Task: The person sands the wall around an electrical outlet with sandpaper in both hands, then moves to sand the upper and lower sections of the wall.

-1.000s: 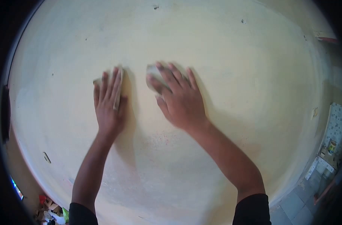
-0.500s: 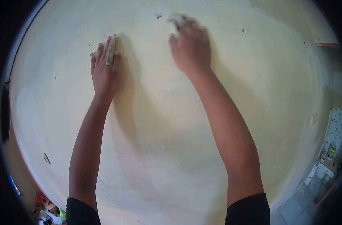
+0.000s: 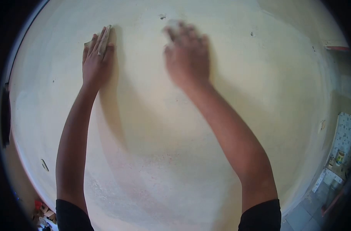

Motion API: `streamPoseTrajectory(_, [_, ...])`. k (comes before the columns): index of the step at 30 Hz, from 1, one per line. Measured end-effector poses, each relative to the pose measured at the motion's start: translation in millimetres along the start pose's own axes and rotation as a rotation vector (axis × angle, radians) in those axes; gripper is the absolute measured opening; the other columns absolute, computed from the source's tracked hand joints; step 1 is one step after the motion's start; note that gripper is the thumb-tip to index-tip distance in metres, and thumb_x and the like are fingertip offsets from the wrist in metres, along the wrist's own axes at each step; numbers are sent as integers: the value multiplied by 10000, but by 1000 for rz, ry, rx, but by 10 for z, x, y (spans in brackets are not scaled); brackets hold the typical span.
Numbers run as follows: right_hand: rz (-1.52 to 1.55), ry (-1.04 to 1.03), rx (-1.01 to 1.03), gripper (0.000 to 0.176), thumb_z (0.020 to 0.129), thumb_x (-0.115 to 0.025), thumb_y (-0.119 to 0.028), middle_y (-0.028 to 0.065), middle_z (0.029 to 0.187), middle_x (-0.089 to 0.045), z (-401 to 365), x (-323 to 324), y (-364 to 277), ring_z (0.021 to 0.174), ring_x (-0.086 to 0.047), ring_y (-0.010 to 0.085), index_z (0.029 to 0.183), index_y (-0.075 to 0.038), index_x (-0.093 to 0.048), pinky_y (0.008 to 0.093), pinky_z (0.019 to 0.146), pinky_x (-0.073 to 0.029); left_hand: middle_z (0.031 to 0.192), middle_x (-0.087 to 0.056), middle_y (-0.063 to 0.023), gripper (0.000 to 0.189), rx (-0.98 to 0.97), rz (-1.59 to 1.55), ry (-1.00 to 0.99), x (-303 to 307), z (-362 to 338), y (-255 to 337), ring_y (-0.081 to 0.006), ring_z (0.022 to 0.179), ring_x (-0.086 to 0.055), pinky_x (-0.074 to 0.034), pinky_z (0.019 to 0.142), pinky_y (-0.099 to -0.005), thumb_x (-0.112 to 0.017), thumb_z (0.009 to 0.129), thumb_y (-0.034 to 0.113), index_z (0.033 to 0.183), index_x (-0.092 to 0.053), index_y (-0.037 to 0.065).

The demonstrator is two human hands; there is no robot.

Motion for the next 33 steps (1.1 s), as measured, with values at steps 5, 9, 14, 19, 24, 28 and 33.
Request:
streamPoseTrajectory(5, [-4,-48,3,409,883,-484,-301,114,1339,-472,483,-278,-20,1283,-393,267,1237,-97,-522,466,1078,-250,1470,-320,40,477,69,43,5,3,84,-481,-242,1371,-259,-116,1131,-432,-338,963,362,1418,-326,221])
streamPoseTrajectory(9, [-46,74,-93,433,889,-479,-303,99,1385,-421,428,-297,104,1304,-365,255,1287,-133,-494,471,1079,-247,1475,-312,33,493,-7,182,-4,8,-52,-555,-243,1374,-251,-113,1132,-439,-334,956,377,1422,-317,216])
streamPoseTrajectory(14, [57,9,135,449,890,-468,-303,111,1351,-459,504,-425,-527,1293,-382,260,1302,-122,-469,483,1072,-256,1466,-328,38,491,-68,142,35,-49,126,-379,-229,1372,-258,-120,1133,-432,-332,953,366,1419,-324,211])
streamPoseTrajectory(19, [-97,91,-106,452,906,-428,-317,119,1353,-458,749,-484,-92,1269,-405,269,1276,-63,-484,464,1059,-274,1453,-350,31,489,-32,60,76,-54,233,-621,-241,1358,-284,-136,1130,-436,-350,947,357,1410,-340,200])
streamPoseTrajectory(24, [56,-13,191,424,893,-469,-294,105,1397,-411,423,-494,-1048,1295,-375,266,1293,-154,-487,485,1066,-265,1448,-359,30,486,-69,-50,6,149,-124,-414,-241,1356,-287,-146,1129,-431,-345,951,354,1414,-333,208])
streamPoseTrajectory(28, [28,-165,-60,448,892,-461,-310,111,1392,-414,920,-580,-724,1282,-396,246,1301,-127,-472,481,1064,-273,1463,-333,31,472,-59,-59,-81,349,-416,-514,-240,1380,-233,-135,1132,-426,-353,959,335,1413,-338,209])
streamPoseTrajectory(33, [13,-62,31,454,901,-441,-315,89,1418,-388,503,-539,-1104,1318,-345,276,1327,-161,-460,485,1092,-220,1486,-292,-1,556,-84,-97,-316,674,-1080,-512,-258,1397,-183,-101,1137,-461,-466,906,259,1433,-299,195])
Point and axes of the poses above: each hand's wrist, its own z-axis towards the middle knuckle, its own x-axis out of the back of the hand, y = z × x, the point moved 5 cm from there along z, towards the middle knuckle
